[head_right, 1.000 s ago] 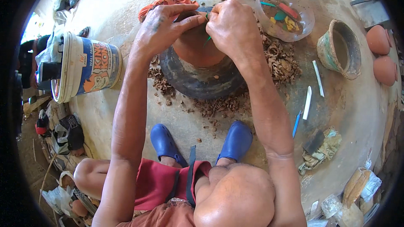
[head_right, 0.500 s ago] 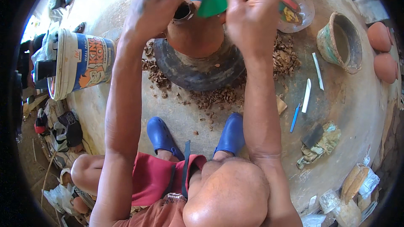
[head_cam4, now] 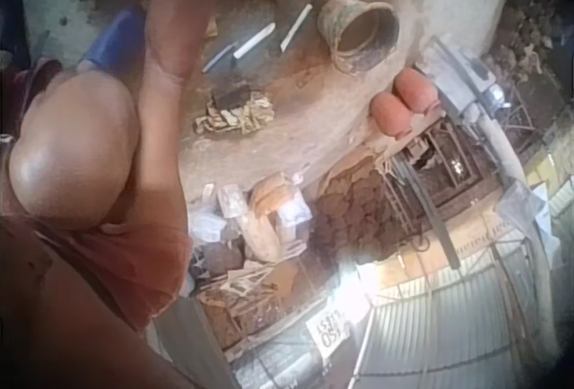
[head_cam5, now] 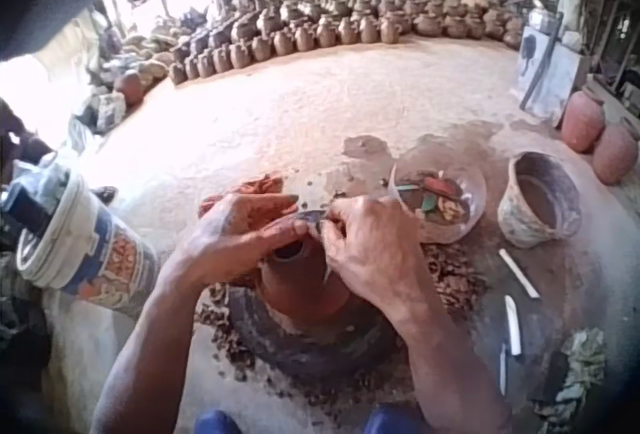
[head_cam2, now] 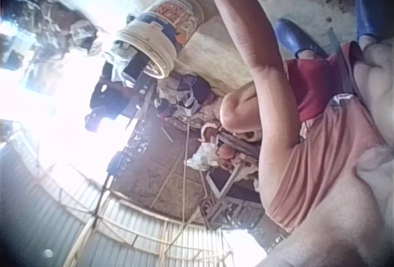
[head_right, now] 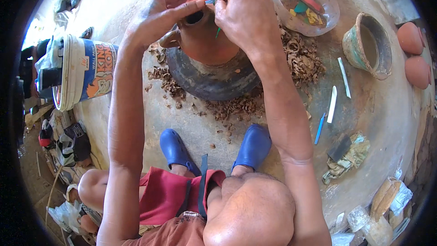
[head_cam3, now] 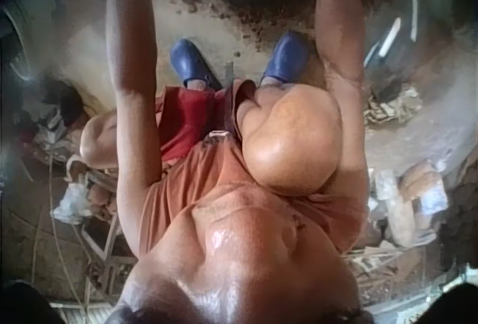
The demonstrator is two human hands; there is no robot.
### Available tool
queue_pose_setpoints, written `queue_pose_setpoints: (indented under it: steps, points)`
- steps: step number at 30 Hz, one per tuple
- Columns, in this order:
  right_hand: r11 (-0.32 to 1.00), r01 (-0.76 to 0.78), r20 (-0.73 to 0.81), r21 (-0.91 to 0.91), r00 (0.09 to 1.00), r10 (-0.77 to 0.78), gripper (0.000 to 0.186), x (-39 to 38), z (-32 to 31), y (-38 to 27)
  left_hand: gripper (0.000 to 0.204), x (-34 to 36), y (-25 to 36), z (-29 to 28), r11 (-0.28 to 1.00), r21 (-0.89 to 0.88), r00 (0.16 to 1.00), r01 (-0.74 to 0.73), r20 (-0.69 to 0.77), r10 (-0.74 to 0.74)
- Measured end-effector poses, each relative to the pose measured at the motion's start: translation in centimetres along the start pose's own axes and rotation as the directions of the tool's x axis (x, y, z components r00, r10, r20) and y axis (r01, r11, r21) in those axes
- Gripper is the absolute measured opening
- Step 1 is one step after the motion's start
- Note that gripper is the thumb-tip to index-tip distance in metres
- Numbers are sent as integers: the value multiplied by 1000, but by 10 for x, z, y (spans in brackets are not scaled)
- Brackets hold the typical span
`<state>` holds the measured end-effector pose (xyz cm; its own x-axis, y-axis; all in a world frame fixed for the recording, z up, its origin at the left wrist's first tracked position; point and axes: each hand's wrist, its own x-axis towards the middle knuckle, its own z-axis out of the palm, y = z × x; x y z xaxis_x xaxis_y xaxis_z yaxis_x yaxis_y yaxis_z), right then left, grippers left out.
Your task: The person shapes a clay pot on a manual wheel by scraping the surface with a green plastic tool, then uses a blue tool to carve decorative markings around the neck of the pot.
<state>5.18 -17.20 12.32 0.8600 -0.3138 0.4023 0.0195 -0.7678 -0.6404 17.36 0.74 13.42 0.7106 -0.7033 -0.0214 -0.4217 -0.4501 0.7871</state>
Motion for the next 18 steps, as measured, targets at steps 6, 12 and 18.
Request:
queue_pose_setpoints:
  steps: [6,12,18]
  points:
    - [990,-62,62,128,997,54,22,3,8,2,44,-1,-4,11,999,41,999,-25,39,23]
    - [766,-185,-48,616,961,271,20,-14,10,-2,37,8,-11,9,957,-235,985,-172,-38,168]
    - [814,-267,-154,516,906,395,18,-25,-17,19,41,-4,-34,-20,868,-465,813,-176,-566,-138]
